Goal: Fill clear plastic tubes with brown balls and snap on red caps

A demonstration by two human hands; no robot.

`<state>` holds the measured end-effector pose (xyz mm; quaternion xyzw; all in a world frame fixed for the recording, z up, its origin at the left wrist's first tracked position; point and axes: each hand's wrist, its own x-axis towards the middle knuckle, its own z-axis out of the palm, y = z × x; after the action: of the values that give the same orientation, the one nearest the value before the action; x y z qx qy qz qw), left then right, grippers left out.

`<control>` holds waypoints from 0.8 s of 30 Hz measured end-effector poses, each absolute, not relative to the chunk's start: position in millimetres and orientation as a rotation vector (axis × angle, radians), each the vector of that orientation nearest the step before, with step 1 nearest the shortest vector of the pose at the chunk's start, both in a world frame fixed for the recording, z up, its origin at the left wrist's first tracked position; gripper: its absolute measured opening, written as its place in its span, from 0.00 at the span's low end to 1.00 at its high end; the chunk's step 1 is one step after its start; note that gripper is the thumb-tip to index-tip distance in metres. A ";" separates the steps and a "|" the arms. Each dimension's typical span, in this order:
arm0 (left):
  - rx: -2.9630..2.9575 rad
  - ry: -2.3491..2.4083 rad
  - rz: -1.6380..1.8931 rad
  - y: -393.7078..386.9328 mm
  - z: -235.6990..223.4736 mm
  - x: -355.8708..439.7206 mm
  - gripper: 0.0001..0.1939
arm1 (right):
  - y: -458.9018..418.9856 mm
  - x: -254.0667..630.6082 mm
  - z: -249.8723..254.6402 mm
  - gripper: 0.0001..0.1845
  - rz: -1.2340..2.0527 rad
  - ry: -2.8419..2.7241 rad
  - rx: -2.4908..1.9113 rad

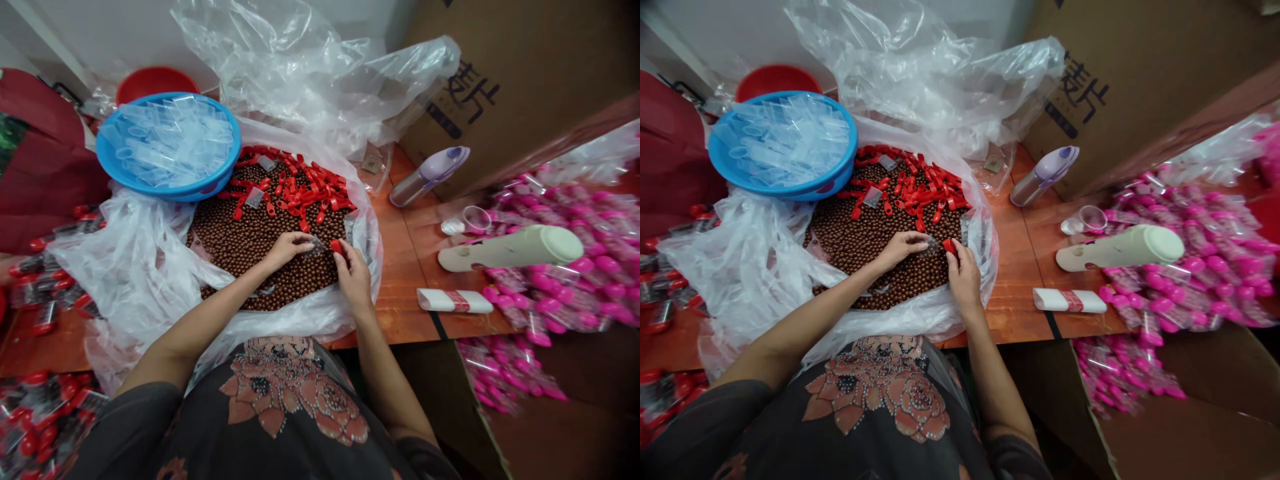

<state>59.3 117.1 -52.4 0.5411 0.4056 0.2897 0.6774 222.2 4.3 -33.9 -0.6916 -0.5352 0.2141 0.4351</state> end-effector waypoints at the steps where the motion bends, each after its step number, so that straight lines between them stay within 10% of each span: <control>1: 1.188 0.898 0.659 116.8 -53.3 58.8 0.18 | 4.5 222.4 -34.1 0.21 0.534 -1.328 -1.718; 24: 1.288 0.896 0.878 66.9 9.5 5.9 0.16 | 8.9 183.9 17.0 0.18 0.411 -1.743 -1.376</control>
<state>5.9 66.9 9.5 0.5607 0.3901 0.3822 0.6223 183.9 8.9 17.0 -0.5510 -0.6976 0.1645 0.4274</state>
